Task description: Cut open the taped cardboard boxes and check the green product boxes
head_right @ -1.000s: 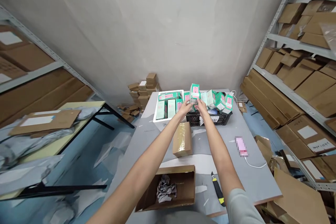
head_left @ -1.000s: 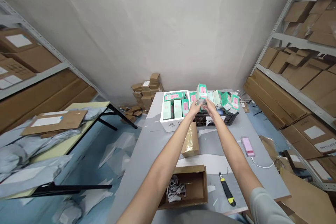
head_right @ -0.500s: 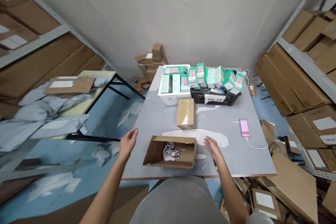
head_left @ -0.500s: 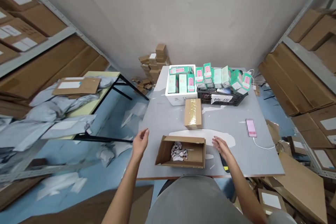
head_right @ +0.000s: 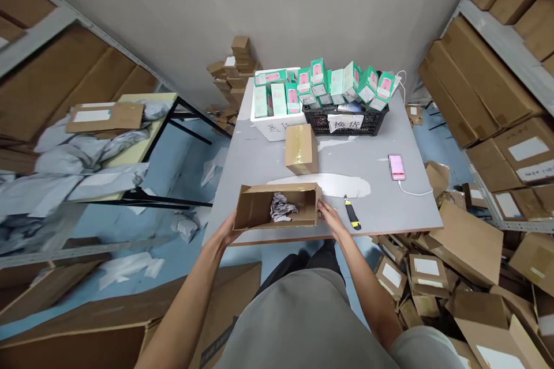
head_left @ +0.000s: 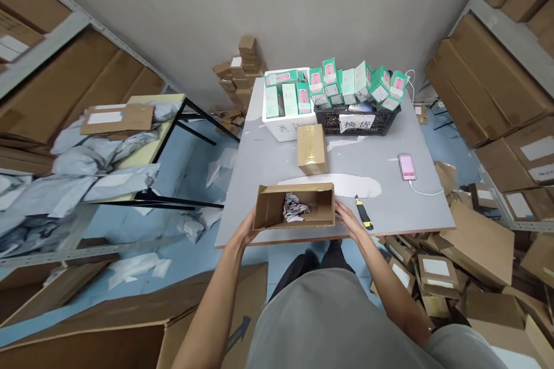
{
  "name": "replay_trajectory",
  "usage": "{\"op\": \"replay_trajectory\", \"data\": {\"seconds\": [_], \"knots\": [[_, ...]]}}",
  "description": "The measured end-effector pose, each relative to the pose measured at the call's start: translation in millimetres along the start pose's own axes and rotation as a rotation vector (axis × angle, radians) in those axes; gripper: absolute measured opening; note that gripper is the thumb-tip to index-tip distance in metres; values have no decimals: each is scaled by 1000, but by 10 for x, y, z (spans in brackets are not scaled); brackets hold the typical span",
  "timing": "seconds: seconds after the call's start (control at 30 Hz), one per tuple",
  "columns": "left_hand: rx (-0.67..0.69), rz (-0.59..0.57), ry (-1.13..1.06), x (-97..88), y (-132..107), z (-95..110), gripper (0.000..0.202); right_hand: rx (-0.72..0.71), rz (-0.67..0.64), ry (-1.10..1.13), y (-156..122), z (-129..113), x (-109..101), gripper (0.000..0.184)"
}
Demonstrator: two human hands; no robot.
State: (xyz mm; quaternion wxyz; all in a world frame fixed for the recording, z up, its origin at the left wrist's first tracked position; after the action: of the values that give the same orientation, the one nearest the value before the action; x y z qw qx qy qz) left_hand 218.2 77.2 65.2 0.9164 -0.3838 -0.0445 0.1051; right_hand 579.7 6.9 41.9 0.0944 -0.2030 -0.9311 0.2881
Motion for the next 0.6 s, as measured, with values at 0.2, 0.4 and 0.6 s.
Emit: {"op": "replay_trajectory", "data": {"seconds": [0.2,0.4,0.6], "knots": [[1,-117,-66,-61,-593,-382,66,-160,103,83,-656,54,-585,67],[59,-216,-85,276,-1039,-842,57,-255,272,125,-1507,381,-1328,64],[104,-458,-41,1053,-1553,-1292,59,-307,519,128,-2439,627,-2222,62]]}}
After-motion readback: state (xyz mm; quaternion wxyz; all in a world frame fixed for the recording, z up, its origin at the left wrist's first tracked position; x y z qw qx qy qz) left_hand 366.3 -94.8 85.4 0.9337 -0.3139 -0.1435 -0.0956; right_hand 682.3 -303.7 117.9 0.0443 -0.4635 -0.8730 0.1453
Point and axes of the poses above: each hand's wrist, its own y-axis towards the middle knuckle, its own x-axis out of the palm, z = x × y, the point moved 6 cm from there along y, towards the middle knuckle, and after that the axes turned 15 degrees about z, right-handed, at the moved point
